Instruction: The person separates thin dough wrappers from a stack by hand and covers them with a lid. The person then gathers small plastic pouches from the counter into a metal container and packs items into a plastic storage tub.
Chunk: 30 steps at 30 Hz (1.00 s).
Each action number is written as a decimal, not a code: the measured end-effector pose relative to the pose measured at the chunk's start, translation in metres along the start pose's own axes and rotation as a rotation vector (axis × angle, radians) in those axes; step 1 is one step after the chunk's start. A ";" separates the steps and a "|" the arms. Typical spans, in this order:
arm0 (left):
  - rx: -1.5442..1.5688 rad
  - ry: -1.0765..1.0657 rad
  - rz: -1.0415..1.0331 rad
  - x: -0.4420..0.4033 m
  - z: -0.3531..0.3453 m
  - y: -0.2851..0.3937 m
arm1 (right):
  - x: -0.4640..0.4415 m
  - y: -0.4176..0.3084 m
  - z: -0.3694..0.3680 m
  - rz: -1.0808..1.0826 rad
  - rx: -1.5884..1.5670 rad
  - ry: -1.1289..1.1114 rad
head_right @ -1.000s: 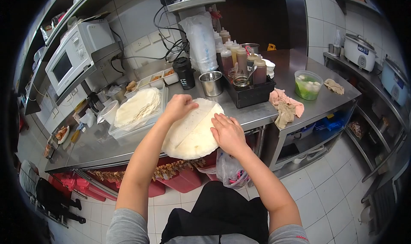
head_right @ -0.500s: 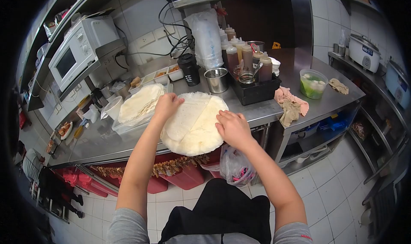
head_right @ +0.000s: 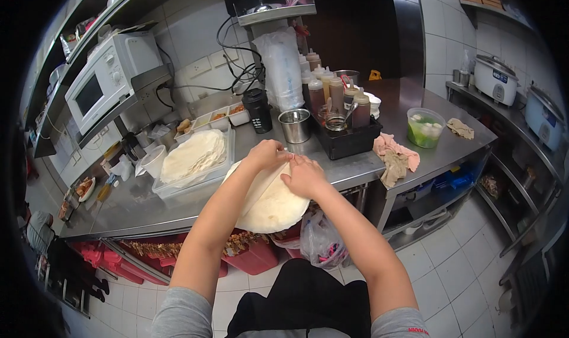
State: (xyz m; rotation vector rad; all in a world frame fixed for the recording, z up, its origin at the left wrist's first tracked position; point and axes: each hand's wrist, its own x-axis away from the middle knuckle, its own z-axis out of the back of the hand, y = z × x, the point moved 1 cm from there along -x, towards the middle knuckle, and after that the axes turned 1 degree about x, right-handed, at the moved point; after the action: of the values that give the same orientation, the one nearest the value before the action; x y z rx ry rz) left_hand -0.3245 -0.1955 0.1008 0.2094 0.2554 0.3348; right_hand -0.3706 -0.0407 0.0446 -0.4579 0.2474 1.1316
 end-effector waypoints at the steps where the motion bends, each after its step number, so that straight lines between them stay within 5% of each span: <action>1: 0.003 -0.010 -0.067 0.001 -0.001 0.001 | 0.007 -0.006 0.000 -0.028 0.026 0.010; 9: -0.025 0.082 -0.230 0.019 0.023 0.004 | 0.039 -0.039 0.011 -0.087 0.180 0.078; 23: 0.324 0.341 0.210 0.080 0.056 -0.075 | 0.041 -0.035 0.012 -0.051 0.133 0.136; 30: 0.167 0.185 0.205 0.086 0.067 -0.080 | 0.007 -0.047 0.060 -0.059 0.178 -0.312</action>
State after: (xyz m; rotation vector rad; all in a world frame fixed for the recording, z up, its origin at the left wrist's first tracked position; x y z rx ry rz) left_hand -0.2035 -0.2507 0.1269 0.3711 0.4473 0.5381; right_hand -0.3270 -0.0231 0.1049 -0.1270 0.0598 1.0954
